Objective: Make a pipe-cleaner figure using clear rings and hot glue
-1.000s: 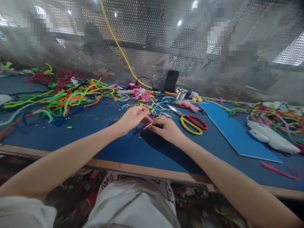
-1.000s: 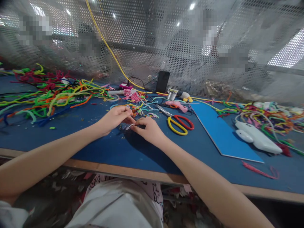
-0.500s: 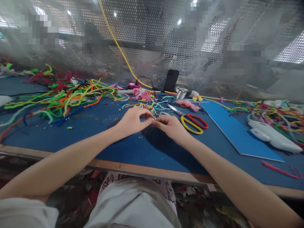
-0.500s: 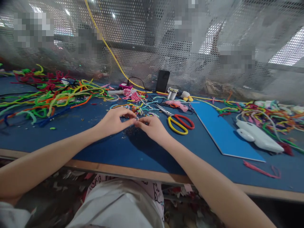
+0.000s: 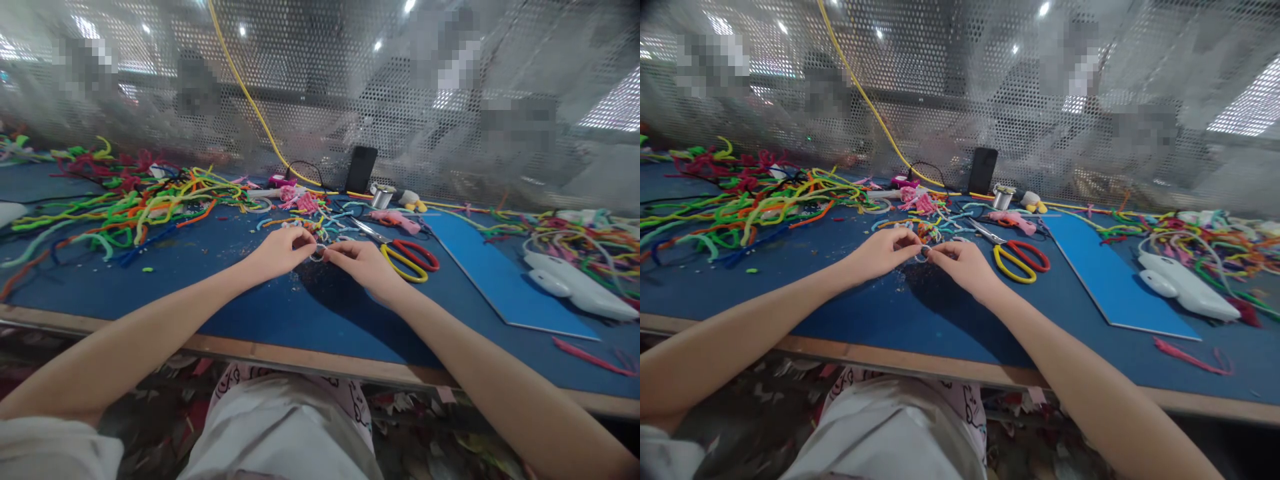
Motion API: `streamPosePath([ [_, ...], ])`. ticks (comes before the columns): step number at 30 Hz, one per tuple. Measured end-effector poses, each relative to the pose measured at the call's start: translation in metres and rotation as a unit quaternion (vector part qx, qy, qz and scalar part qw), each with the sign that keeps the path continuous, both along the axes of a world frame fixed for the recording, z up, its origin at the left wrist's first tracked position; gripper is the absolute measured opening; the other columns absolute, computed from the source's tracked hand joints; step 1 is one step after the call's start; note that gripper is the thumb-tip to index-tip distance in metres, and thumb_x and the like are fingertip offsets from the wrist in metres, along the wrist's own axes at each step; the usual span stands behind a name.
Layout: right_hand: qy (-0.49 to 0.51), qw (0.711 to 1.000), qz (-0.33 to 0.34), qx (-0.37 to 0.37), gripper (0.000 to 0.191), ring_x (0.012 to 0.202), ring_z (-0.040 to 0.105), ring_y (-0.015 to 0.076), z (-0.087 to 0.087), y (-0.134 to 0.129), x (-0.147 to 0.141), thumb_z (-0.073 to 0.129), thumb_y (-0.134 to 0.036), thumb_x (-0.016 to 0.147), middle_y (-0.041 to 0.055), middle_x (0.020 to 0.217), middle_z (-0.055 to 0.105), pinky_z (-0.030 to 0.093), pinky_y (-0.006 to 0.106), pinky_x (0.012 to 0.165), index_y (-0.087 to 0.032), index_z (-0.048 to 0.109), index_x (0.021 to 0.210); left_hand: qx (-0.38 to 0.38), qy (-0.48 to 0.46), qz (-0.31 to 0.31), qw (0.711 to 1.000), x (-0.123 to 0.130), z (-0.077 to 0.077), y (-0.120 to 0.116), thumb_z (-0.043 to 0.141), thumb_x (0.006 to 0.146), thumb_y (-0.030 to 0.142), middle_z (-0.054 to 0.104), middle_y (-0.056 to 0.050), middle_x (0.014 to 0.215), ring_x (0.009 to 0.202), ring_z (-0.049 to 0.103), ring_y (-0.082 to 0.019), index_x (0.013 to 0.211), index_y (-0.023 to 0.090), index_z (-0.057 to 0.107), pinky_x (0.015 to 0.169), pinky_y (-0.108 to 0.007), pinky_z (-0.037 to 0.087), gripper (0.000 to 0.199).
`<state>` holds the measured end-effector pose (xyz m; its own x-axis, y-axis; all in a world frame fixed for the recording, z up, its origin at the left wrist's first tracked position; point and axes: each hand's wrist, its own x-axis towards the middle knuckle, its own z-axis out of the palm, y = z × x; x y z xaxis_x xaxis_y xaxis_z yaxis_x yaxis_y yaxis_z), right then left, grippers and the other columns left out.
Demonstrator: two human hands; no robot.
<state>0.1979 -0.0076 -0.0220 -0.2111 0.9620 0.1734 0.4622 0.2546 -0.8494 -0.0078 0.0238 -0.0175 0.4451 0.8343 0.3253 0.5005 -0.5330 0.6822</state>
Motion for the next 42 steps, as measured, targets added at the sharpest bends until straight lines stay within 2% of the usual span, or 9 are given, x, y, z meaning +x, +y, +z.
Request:
streamPosePath([
  [3,0.065,0.997,0.012,-0.034,0.033,0.079,0.062,0.0177,-0.001,0.0,0.0,0.069,-0.05,0.081,0.0053,0.086,0.075,0.043,0.031,0.075,-0.018,0.077,0.084,-0.023,-0.037,-0.023,0.999,0.0,-0.003,0.001,0.06,0.089,0.03,0.071,-0.003,0.085,0.077,0.067,-0.016,0.094,0.017,0.063,0.074,-0.029,0.05,0.014],
  [7,0.123,0.99,0.028,-0.067,0.031,0.084,0.062,0.0172,-0.001,-0.002,-0.002,0.073,-0.048,0.078,0.0046,0.088,0.075,0.042,0.031,0.079,-0.018,0.077,0.084,0.01,-0.053,-0.049,0.997,-0.001,-0.003,-0.002,0.059,0.089,0.027,0.071,-0.002,0.084,0.078,0.069,-0.016,0.097,0.019,0.06,0.075,-0.029,0.05,0.011],
  [17,0.076,0.996,0.001,-0.037,0.033,0.082,0.063,0.0183,0.0,0.0,-0.001,0.07,-0.051,0.079,0.0047,0.085,0.076,0.042,0.032,0.078,-0.019,0.079,0.083,0.041,-0.018,-0.023,0.999,-0.001,-0.002,-0.006,0.062,0.085,0.024,0.075,-0.005,0.09,0.086,0.072,-0.019,0.101,0.018,0.064,0.081,-0.03,0.053,0.017],
  [21,0.129,0.99,0.006,-0.066,0.03,0.082,0.064,0.018,-0.001,0.0,-0.001,0.074,-0.047,0.076,0.0054,0.084,0.076,0.043,0.031,0.077,-0.019,0.079,0.083,0.06,-0.029,-0.038,0.997,-0.002,-0.003,-0.005,0.062,0.083,0.019,0.075,0.0,0.085,0.081,0.073,-0.017,0.109,0.021,0.058,0.077,-0.027,0.051,0.027],
  [25,0.176,0.98,0.022,-0.087,0.027,0.08,0.063,0.0168,-0.001,-0.001,-0.001,0.076,-0.043,0.074,0.0056,0.084,0.075,0.043,0.03,0.073,-0.019,0.08,0.086,0.087,-0.013,-0.032,0.996,-0.002,-0.003,-0.006,0.06,0.083,0.018,0.075,0.001,0.083,0.08,0.072,-0.016,0.1,0.022,0.059,0.077,-0.027,0.05,0.017],
  [28,0.157,0.986,0.01,-0.051,0.028,0.079,0.063,0.017,-0.001,-0.001,-0.002,0.076,-0.044,0.075,0.0051,0.083,0.075,0.045,0.03,0.074,-0.018,0.079,0.085,0.09,-0.039,-0.03,0.995,-0.001,-0.003,-0.007,0.061,0.083,0.019,0.075,0.0,0.086,0.082,0.073,-0.016,0.096,0.021,0.061,0.078,-0.027,0.051,0.013],
  [35,-0.009,0.992,-0.05,0.118,0.026,0.075,0.064,0.0193,0.002,-0.001,-0.001,0.069,-0.044,0.082,0.0057,0.085,0.077,0.047,0.033,0.069,-0.02,0.079,0.083,0.057,-0.096,-0.043,0.993,0.003,0.002,-0.011,0.066,0.083,0.023,0.074,-0.005,0.093,0.089,0.072,-0.018,0.096,0.019,0.061,0.08,-0.029,0.053,0.015],
  [38,-0.042,0.983,-0.068,0.164,0.02,0.077,0.067,0.0209,0.003,-0.003,-0.001,0.069,-0.039,0.082,0.005,0.087,0.078,0.05,0.034,0.072,-0.023,0.08,0.083,-0.002,-0.132,-0.053,0.99,0.006,0.0,-0.011,0.068,0.081,0.026,0.073,-0.005,0.092,0.089,0.072,-0.018,0.093,0.018,0.06,0.08,-0.03,0.052,0.017],
  [42,-0.06,0.968,-0.063,0.237,0.016,0.085,0.07,0.0223,0.002,-0.007,-0.002,0.067,-0.032,0.085,0.0041,0.089,0.079,0.053,0.037,0.08,-0.026,0.081,0.087,-0.144,-0.169,-0.006,0.975,0.011,-0.004,-0.01,0.069,0.081,0.035,0.074,-0.003,0.078,0.078,0.07,-0.018,0.085,0.017,0.061,0.076,-0.031,0.051,0.02],
])
